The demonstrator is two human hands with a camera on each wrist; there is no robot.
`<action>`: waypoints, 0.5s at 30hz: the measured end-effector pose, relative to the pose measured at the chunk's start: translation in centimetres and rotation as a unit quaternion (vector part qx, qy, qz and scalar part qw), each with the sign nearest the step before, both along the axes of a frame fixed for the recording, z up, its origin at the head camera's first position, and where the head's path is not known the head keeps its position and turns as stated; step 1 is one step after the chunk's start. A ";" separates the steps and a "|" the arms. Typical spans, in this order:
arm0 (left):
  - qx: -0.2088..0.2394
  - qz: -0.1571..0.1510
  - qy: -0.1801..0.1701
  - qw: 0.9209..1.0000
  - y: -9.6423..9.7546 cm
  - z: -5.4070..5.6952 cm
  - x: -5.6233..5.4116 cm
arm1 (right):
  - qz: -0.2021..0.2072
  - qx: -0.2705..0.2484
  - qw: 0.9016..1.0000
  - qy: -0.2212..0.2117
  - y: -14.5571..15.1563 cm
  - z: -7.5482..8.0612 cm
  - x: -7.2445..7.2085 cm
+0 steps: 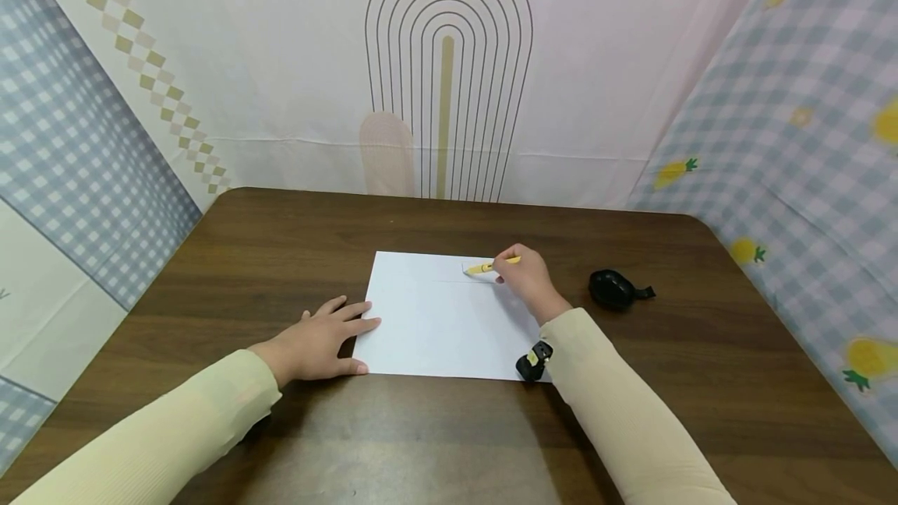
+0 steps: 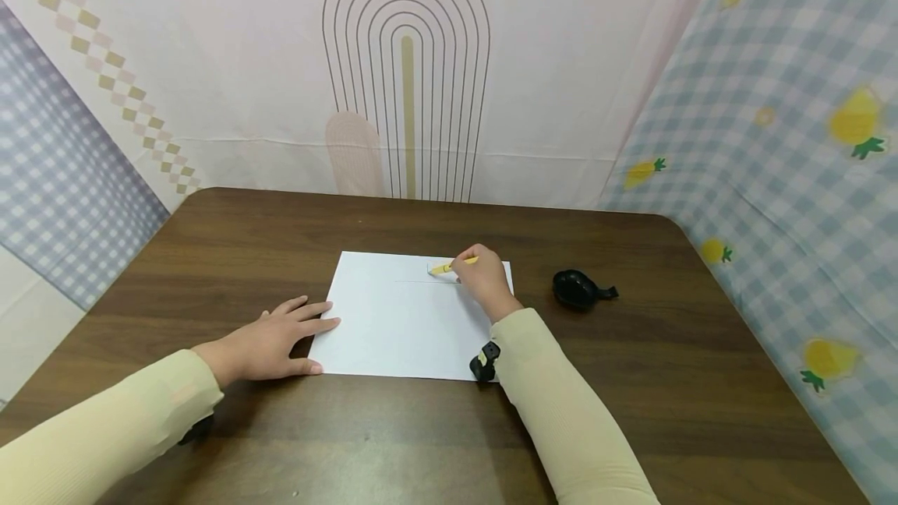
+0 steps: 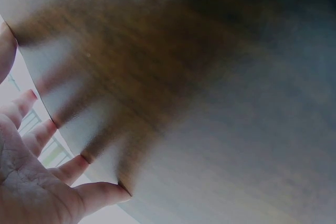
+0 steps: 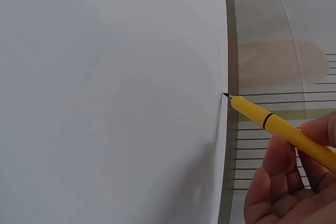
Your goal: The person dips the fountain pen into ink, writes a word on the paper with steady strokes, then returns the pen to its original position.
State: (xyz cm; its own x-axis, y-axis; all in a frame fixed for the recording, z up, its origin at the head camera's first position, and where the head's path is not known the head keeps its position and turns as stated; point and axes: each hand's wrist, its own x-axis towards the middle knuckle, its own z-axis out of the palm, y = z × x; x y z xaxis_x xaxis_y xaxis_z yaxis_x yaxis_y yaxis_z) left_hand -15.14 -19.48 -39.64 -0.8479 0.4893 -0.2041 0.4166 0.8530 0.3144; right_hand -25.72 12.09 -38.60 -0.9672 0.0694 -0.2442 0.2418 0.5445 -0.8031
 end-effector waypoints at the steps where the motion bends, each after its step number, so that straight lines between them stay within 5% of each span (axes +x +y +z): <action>1: 0.000 0.001 -0.001 1.000 0.0 0.0 0.0 | 0.000 -0.001 1.000 -0.001 0.0 0.0 0.1; 15: 0.002 0.001 0.003 1.000 0.1 -0.1 0.0 | 0.009 0.000 1.000 0.007 0.3 -0.1 0.6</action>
